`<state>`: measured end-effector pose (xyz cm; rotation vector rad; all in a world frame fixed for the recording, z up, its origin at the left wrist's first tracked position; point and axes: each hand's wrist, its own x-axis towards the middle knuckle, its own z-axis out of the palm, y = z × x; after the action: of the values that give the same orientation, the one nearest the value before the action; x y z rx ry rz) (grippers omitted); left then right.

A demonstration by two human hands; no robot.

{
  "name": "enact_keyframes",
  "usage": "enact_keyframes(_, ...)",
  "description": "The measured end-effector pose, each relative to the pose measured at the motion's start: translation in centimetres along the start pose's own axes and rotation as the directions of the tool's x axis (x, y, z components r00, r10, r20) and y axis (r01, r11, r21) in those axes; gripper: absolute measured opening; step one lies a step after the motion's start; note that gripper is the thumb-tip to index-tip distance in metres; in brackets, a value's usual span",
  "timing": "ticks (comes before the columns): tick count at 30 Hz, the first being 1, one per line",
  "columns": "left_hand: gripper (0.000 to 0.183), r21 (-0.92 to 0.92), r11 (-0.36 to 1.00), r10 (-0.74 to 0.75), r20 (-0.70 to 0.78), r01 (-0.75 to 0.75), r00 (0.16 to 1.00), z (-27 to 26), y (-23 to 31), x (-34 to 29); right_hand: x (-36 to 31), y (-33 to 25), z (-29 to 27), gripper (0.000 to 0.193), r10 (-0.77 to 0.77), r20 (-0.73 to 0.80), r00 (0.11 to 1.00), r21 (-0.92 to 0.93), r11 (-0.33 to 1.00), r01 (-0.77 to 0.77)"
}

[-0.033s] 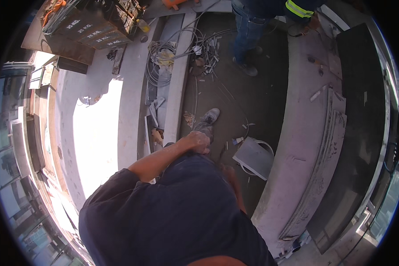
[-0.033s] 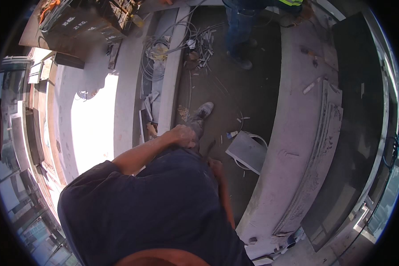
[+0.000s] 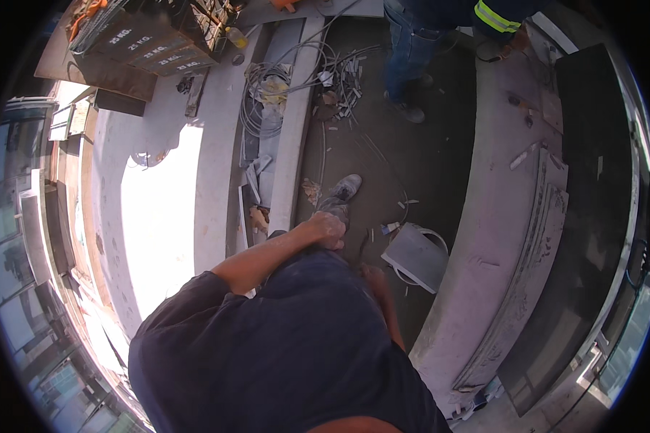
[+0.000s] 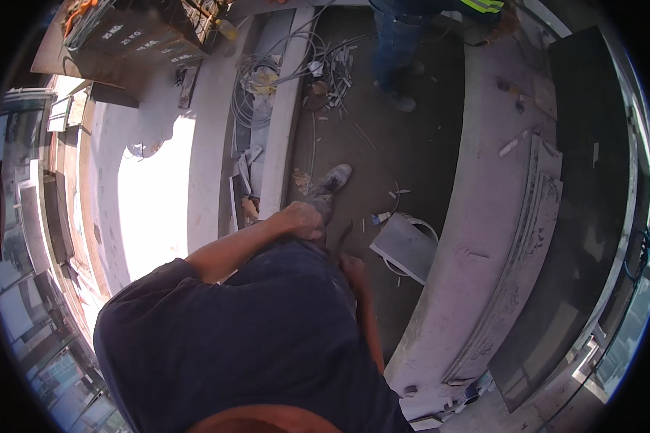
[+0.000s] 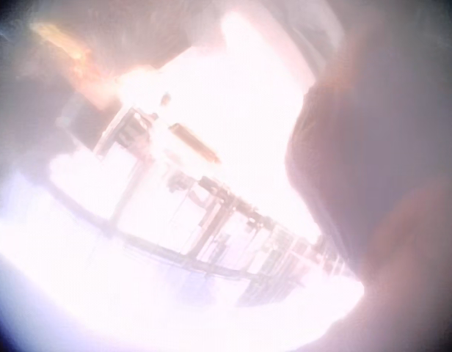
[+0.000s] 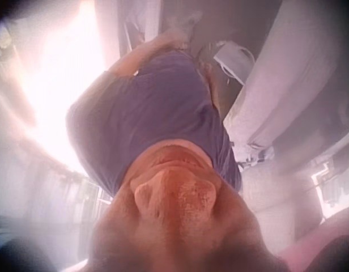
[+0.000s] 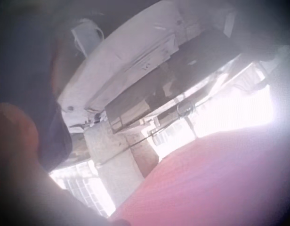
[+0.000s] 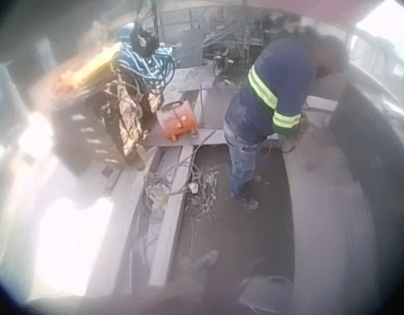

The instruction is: The person lifts and positions large stone slabs onto a curved architectural element, using a rubber mallet to tap them into place. A coworker assists by holding and aligning the slabs while the person secures them.

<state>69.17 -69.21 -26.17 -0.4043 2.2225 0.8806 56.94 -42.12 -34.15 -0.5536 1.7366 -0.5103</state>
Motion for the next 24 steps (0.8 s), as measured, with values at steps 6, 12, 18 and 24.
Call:
enact_keyframes(6, 0.05, 0.079, 0.991, 0.099, 0.094, -0.106, 0.991, -2.3, -3.0, 3.5, 3.3, -3.0, -1.0, 0.032, -0.191, -0.171, 0.967, -0.122, 0.978, 0.171)
enact_keyframes(12, 0.044, -0.096, 0.994, 0.06, 0.052, -0.055, 0.997, -7.5, -5.8, 7.7, 0.4, -5.6, -5.2, 0.038, -0.014, -0.441, 0.898, 0.045, 0.998, 0.038)
enact_keyframes(18, 0.035, 0.179, 0.982, -0.037, -0.1, 0.055, 0.994, -12.0, -13.4, 6.3, -10.5, 1.6, -3.3, 0.037, 0.39, -0.107, 0.915, 0.089, 0.92, -0.382)
enact_keyframes(24, 0.035, -0.358, 0.847, -0.264, 0.36, 0.393, 0.895, -14.2, -10.4, -0.9, -20.5, -3.2, 5.7, 0.048, 0.167, 0.345, 0.924, 0.772, 0.509, -0.381)
